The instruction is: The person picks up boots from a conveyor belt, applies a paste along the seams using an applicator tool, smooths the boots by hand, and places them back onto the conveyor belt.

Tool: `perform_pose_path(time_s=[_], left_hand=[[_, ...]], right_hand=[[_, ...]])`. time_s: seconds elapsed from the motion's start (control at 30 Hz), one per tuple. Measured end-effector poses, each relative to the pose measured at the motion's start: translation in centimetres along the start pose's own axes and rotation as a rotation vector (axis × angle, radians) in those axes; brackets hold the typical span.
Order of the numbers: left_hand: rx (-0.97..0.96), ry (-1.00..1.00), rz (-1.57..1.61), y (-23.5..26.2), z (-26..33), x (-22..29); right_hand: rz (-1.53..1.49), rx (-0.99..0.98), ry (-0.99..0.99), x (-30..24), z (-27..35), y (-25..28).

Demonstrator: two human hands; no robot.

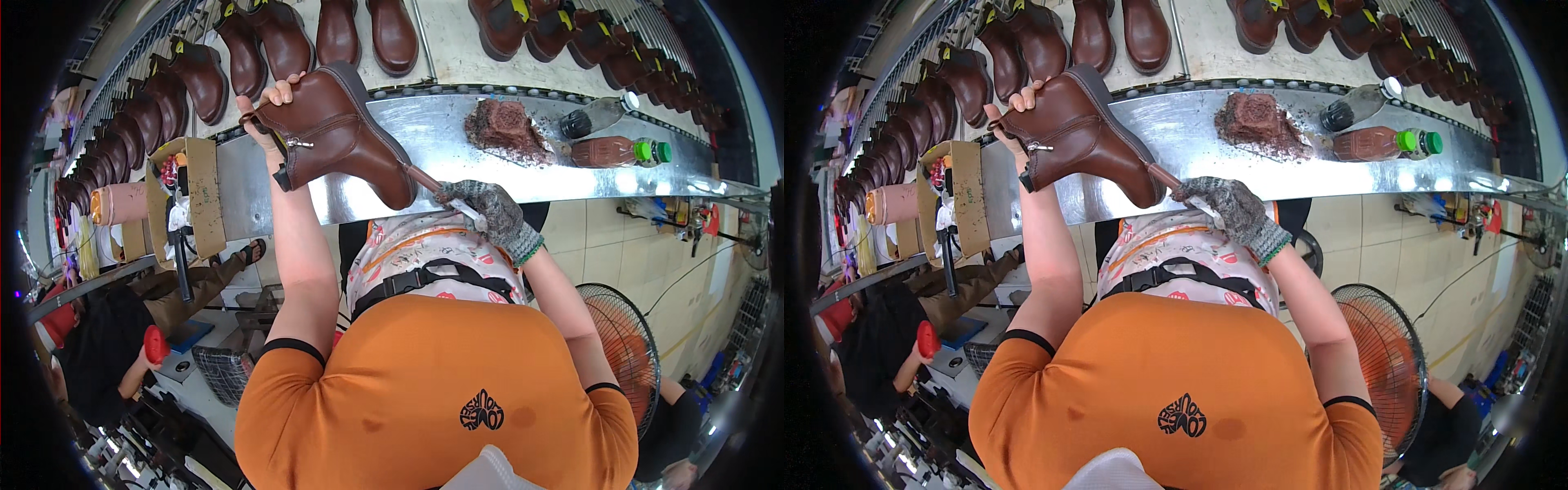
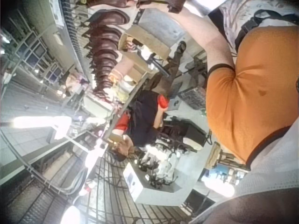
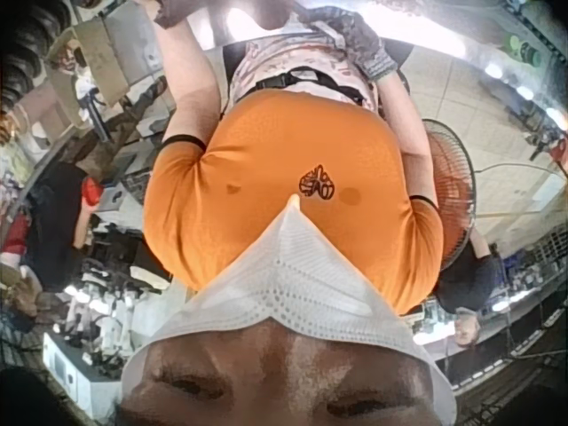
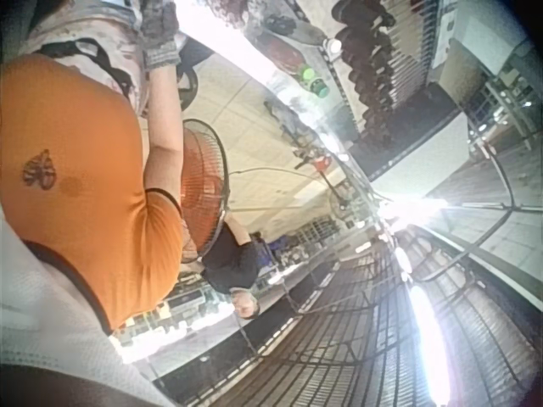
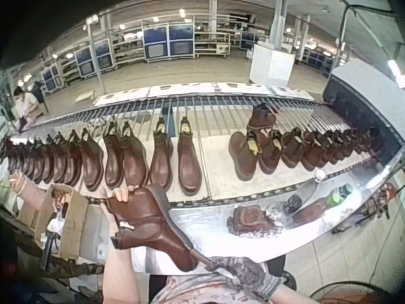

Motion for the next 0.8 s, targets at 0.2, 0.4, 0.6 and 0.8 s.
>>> perform_pose_path(time_s=[0.2,0.4,0.6,0.8], left_hand=[[0.094,0.015,-0.062,2.9,-0.6,0.3],[0.41,-0.059,-0.369,5.9,-1.7,0.6],[0.709,-0.218,-0.688,8.7,0.0,-0.3],[0.562,-0.188,-1.415,2.9,-0.5,0.1]], right_hand=[[-0.104,0.006,-0.189,2.9,1.8,-0.7],[-1.219,0.124,-0.386,8.9,3.6,-3.1],[-1.443,0.374,-0.472,9.6,2.7,-3.0],[-1.487,0.476,-0.483,9.7,4.2,-2.1]])
Point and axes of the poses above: each hand's wrist, its own z-axis away from the middle knuckle, its own y-axis out of the back of the hand, x = y × z, the point moved 9 cm from there along -z, towards the middle knuckle, and after that the axes turned 4 degrees about z, right-handed, at the moved point
